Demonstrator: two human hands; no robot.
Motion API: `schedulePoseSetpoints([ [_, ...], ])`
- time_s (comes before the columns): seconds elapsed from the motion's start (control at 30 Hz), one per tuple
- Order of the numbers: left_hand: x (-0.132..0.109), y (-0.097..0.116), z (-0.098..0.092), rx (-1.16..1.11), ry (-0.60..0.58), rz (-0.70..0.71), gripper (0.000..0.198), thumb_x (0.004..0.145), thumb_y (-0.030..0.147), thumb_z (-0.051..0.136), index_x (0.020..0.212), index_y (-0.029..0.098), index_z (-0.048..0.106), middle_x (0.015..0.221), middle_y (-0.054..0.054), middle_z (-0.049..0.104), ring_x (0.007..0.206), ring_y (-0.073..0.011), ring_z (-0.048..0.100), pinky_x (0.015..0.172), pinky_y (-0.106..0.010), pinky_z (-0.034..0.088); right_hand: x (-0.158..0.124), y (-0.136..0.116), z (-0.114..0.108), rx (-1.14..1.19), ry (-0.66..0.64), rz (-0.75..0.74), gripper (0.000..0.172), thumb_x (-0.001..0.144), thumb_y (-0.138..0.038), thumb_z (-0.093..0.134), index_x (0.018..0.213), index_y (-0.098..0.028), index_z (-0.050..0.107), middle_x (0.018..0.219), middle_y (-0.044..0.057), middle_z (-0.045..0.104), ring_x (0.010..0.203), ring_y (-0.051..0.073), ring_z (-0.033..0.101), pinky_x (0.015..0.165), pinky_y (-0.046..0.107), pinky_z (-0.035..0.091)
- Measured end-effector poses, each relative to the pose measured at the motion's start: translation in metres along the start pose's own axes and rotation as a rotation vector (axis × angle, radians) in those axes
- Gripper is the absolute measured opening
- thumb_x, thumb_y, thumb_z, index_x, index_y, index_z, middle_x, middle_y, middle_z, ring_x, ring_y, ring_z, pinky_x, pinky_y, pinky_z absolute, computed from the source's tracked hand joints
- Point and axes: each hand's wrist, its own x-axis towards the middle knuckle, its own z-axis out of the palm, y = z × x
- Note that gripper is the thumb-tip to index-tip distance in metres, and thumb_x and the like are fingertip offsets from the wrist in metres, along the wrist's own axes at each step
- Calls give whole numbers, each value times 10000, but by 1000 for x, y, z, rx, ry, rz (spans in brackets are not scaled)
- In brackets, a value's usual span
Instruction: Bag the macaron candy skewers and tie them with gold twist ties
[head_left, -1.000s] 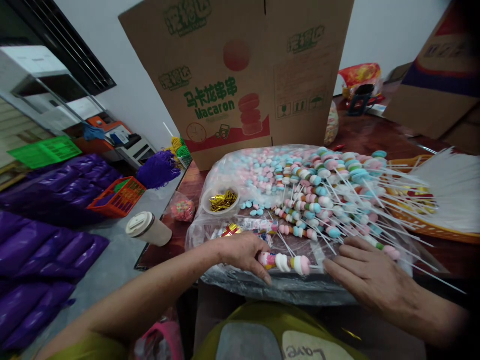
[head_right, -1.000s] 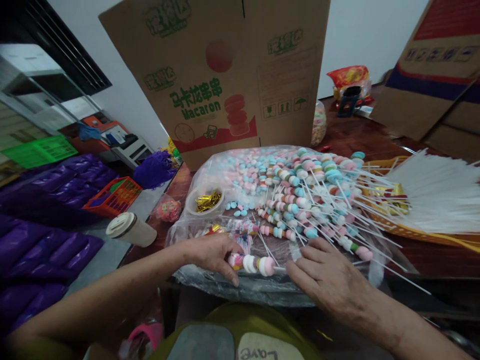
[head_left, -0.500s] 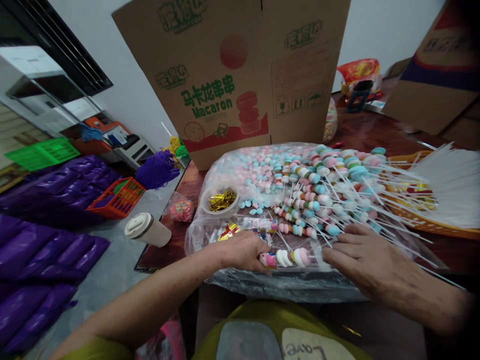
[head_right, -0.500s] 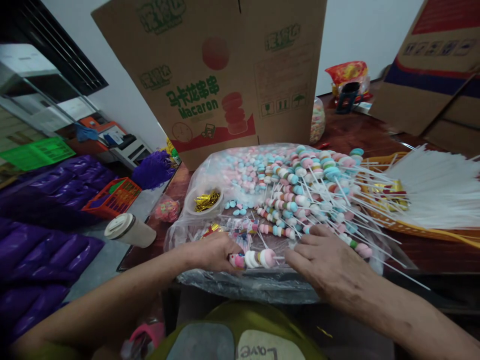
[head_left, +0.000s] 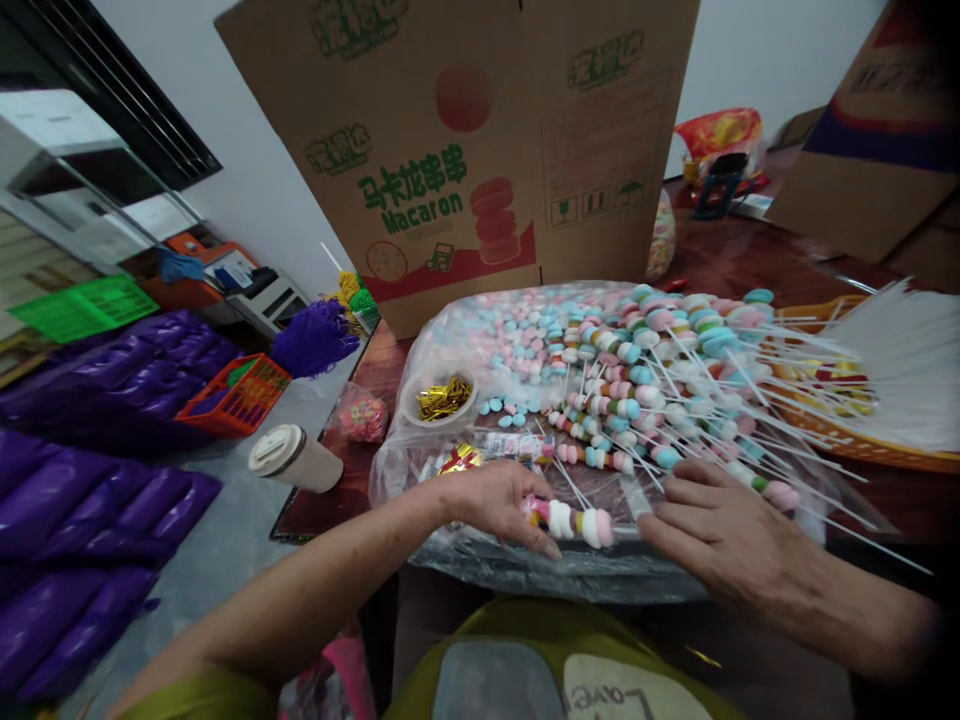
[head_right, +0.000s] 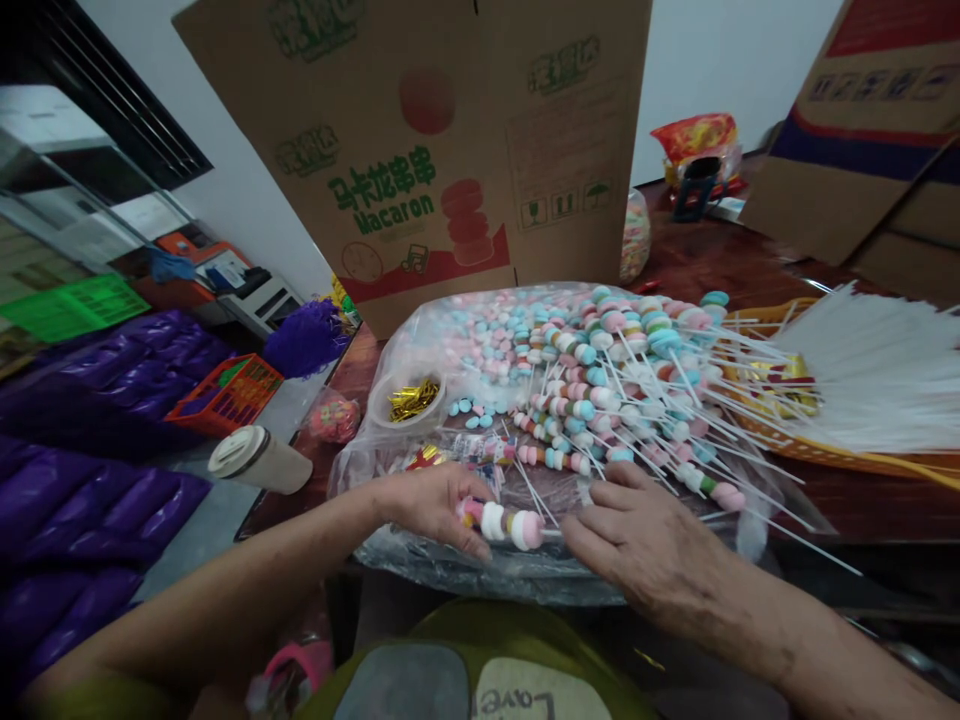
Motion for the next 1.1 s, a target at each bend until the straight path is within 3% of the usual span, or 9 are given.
schedulePoseSetpoints([
  [0.13, 3, 14, 0, 376, -57, 63, 292, 626, 387, 732, 776, 166, 613, 638, 53, 529, 597, -85, 466, 535, -173, 340, 1, -3, 11, 64, -45, -4, 185, 816, -85, 368, 756, -189, 508, 626, 3, 542, 595, 158, 402, 686, 362, 278],
  [0.33, 12, 18, -8, 203, -305, 113, 719, 567, 376, 777, 1196, 188, 483, 836, 18, 578, 729, -140, 547, 641, -222, 425, 6, 0, 7, 197, -3, 69, 213, 813, -69, 345, 715, -198, 483, 608, 1, 527, 572, 151, 434, 607, 316, 303],
  [0.5, 8, 33, -39, 508, -113, 40, 930, 554, 454, 769, 1346, 239, 331, 975, -33, 619, 786, -181, 595, 759, -301, 443, -6, -11, 20, 445, 108, 328, 189, 915, -191, 360, 834, -202, 530, 724, 11, 577, 680, 139, 536, 639, 252, 407],
  [0.57, -1, 37, -49, 705, 122, 139, 722, 597, 503, 726, 1227, 246, 484, 964, -44, 634, 877, -225, 593, 841, -366, 421, -11, -20, 34, 624, 60, 513, 204, 929, -249, 359, 814, -200, 521, 681, -9, 541, 629, 124, 514, 584, 227, 410],
  [0.63, -14, 32, -50, 762, 604, 294, 543, 653, 502, 687, 1103, 226, 564, 1029, -67, 621, 1017, -257, 549, 935, -422, 366, -14, -30, 48, 813, 71, 682, 247, 936, -310, 339, 786, -196, 500, 635, -24, 474, 577, 114, 461, 526, 218, 386],
  [0.77, -24, 0, -20, 37, 1701, 520, 417, 787, 440, 573, 1134, 230, 476, 1097, -61, 569, 1029, -184, 543, 934, -374, 396, -8, -44, 68, 1089, 256, 912, 310, 928, -417, 329, 746, -195, 446, 600, -45, 328, 535, 101, 333, 483, 215, 318],
  [0.8, -21, -8, -8, -244, 1685, 520, 448, 783, 445, 578, 1162, 246, 446, 1082, -52, 575, 980, -165, 566, 888, -342, 431, -4, -47, 71, 1146, 274, 932, 321, 925, -433, 330, 739, -195, 438, 594, -49, 305, 527, 98, 312, 477, 215, 302],
  [0.93, 6, -14, 26, -1024, 1111, 478, 580, 591, 418, 763, 1067, 205, 507, 1025, -74, 625, 892, -187, 613, 791, -304, 480, 19, -62, 75, 1256, 231, 935, 328, 924, -442, 330, 737, -194, 436, 583, -54, 299, 518, 94, 304, 476, 213, 288],
  [1.1, 18, 7, 11, -1554, 1173, 443, 266, 700, 386, 689, 727, 162, 548, 486, 56, 510, 452, -86, 524, 666, -295, 507, 31, -71, 77, 822, 297, 757, 214, 920, -293, 380, 781, -190, 507, 584, -30, 442, 528, 109, 410, 507, 223, 331],
])
